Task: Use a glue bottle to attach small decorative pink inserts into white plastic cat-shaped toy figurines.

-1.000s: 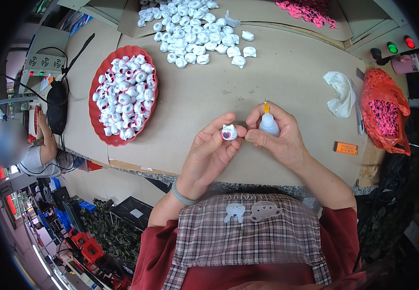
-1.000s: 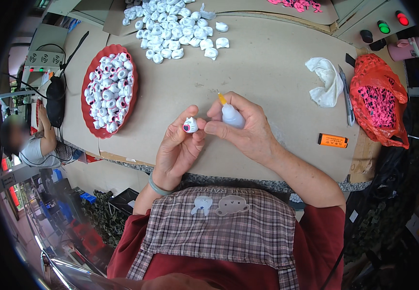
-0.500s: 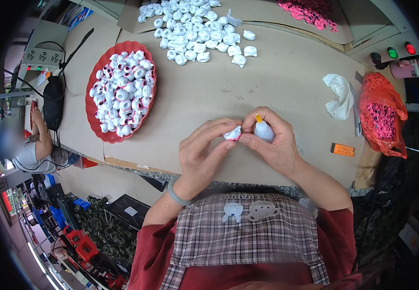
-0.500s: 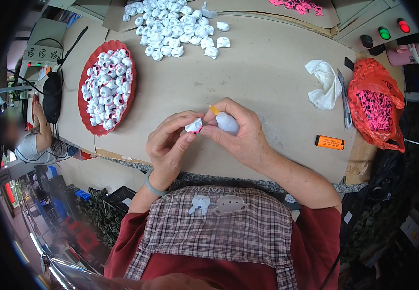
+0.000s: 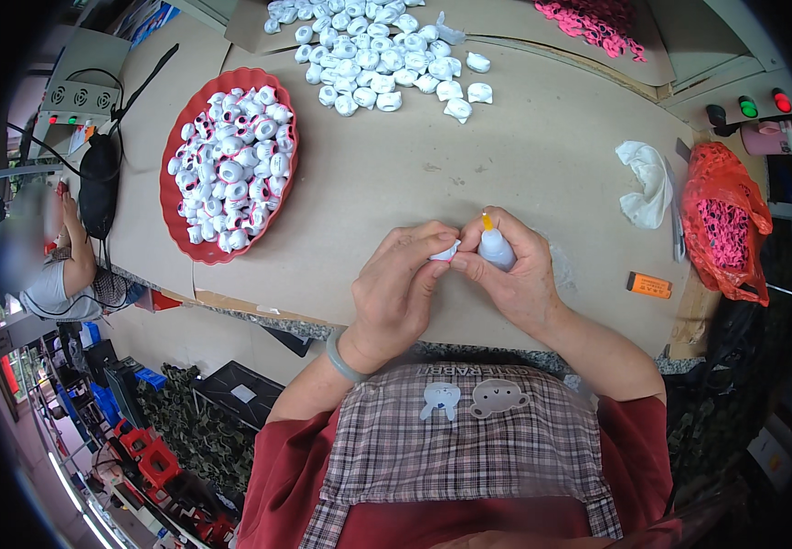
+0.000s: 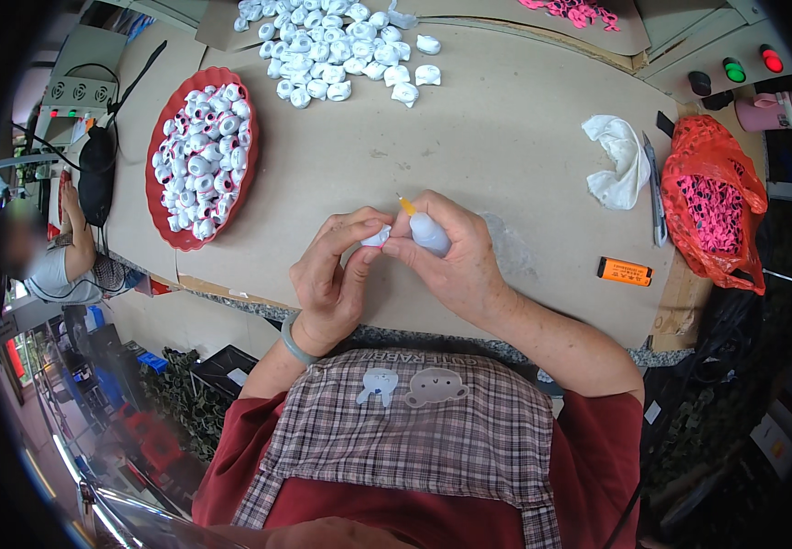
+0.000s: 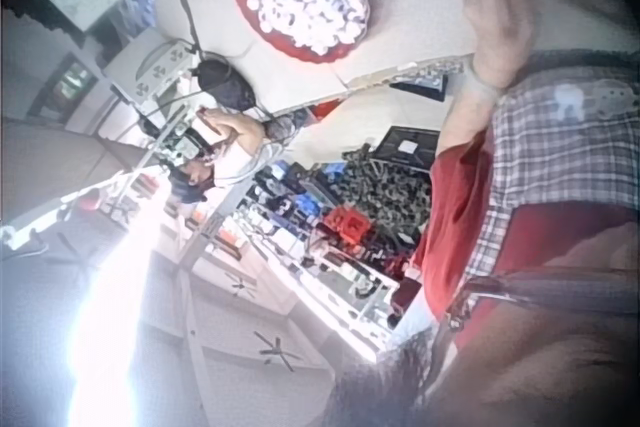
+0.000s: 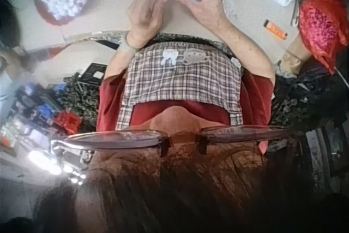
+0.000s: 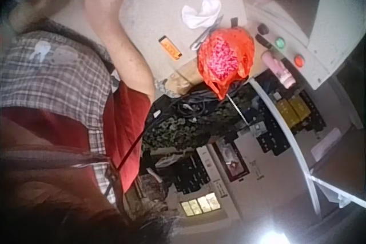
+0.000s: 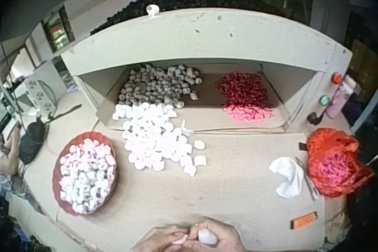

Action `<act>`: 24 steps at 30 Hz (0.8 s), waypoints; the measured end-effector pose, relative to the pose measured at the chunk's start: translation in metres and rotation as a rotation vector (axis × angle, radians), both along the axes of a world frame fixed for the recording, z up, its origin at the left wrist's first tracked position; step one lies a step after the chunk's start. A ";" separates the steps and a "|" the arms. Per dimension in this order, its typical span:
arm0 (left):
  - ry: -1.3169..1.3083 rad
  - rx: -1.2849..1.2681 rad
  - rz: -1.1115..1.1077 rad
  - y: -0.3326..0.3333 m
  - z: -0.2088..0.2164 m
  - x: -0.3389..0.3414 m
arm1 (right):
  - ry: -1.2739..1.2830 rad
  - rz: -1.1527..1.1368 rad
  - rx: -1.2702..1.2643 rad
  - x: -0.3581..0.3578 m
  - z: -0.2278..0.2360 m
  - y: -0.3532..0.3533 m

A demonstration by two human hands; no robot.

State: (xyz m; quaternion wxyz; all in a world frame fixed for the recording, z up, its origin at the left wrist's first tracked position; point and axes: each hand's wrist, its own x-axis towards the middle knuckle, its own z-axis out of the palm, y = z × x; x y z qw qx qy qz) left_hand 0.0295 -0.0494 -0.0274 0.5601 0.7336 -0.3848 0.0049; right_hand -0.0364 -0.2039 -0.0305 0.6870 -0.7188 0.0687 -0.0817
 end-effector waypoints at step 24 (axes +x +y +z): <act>0.548 -0.358 0.181 0.055 0.023 0.050 | 0.109 -0.009 0.490 0.006 0.000 -0.016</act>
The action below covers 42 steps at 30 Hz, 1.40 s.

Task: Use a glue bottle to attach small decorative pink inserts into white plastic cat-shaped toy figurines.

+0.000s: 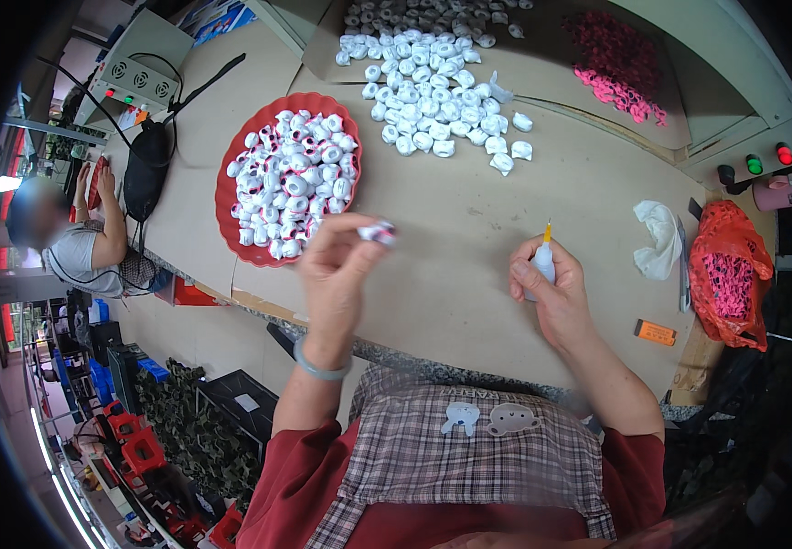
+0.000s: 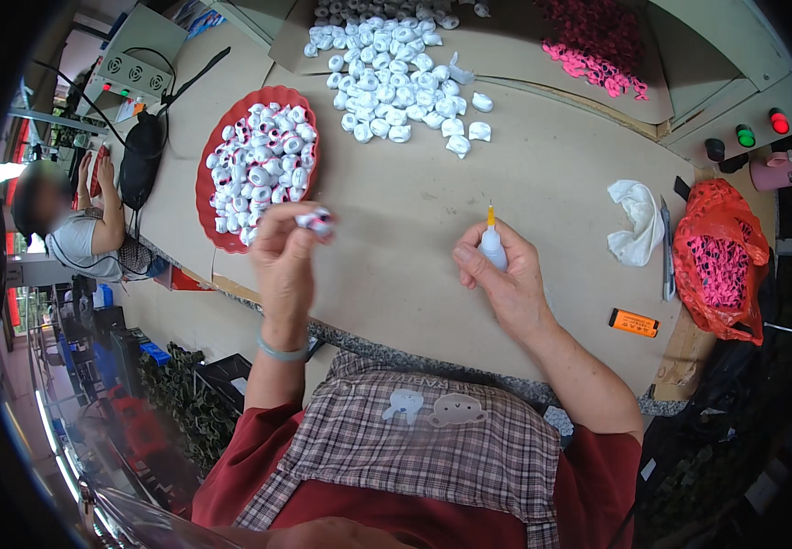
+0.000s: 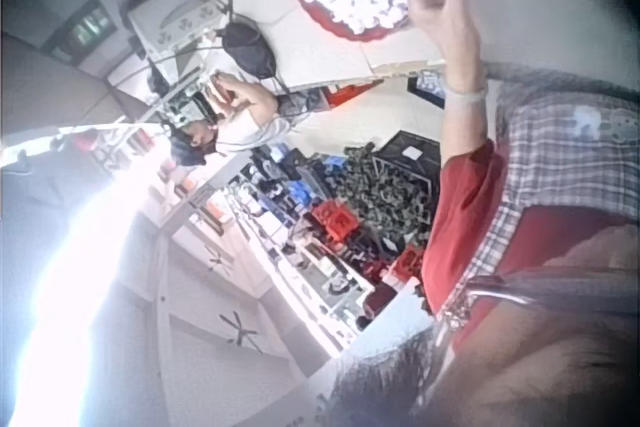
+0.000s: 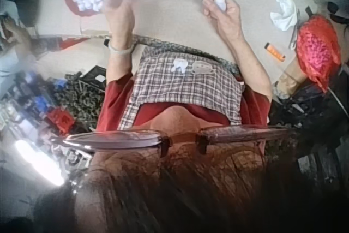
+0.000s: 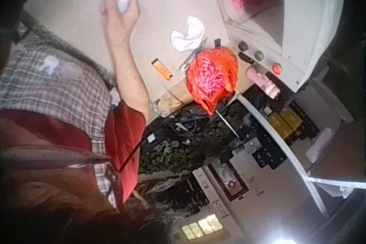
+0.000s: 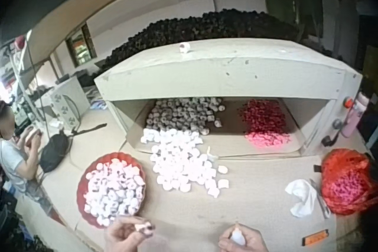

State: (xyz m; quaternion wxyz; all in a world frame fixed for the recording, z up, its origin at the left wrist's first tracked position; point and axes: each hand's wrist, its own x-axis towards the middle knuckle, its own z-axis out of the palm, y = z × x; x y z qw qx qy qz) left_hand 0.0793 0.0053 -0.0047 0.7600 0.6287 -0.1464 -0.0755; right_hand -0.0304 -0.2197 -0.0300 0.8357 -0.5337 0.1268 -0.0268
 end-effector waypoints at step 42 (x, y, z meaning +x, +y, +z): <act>0.261 -0.061 -0.424 -0.053 -0.010 -0.008 | -0.169 -0.014 -0.141 0.002 0.025 -0.014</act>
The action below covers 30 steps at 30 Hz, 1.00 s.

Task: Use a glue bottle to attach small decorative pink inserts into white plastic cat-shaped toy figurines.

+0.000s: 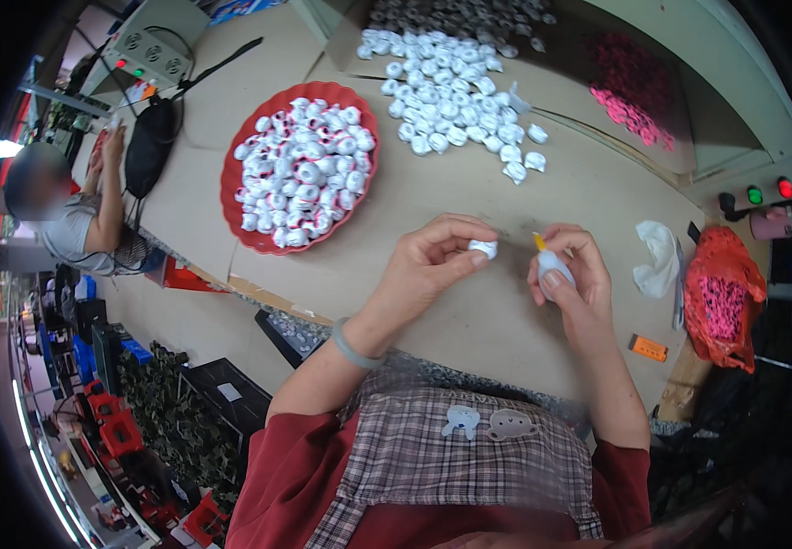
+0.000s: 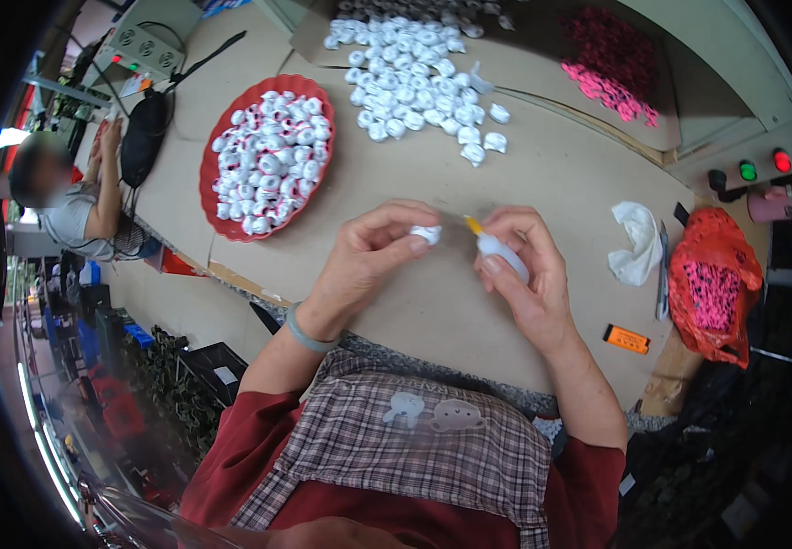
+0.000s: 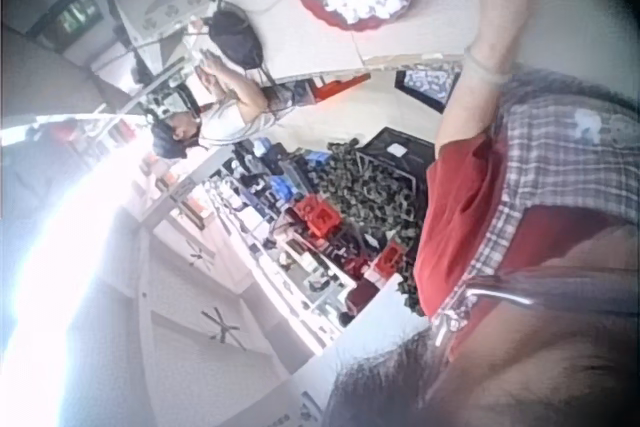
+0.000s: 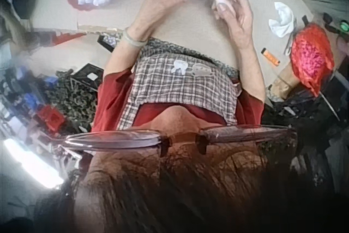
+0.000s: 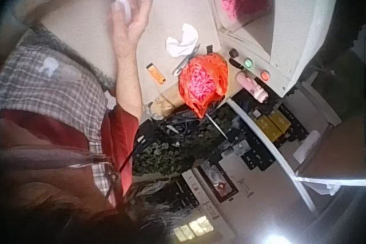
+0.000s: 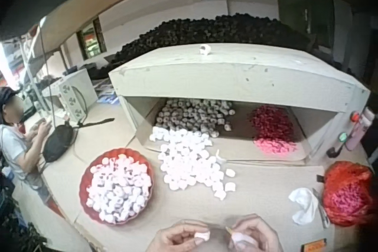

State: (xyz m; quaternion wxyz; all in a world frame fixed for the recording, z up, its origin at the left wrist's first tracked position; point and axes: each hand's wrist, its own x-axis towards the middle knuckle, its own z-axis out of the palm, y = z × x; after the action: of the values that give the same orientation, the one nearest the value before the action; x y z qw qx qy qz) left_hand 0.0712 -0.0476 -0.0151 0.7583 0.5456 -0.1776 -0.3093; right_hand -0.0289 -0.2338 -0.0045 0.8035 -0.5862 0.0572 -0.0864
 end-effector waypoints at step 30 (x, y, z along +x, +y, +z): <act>0.288 -0.142 -0.006 0.003 -0.003 -0.023 | -0.230 -0.281 -0.490 -0.016 0.010 -0.007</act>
State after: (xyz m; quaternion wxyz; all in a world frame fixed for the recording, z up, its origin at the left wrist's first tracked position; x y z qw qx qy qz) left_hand 0.0478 -0.0442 -0.0182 0.8117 0.4401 -0.0903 -0.3734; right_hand -0.0451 -0.2411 0.0059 0.6197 -0.7351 0.0238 -0.2739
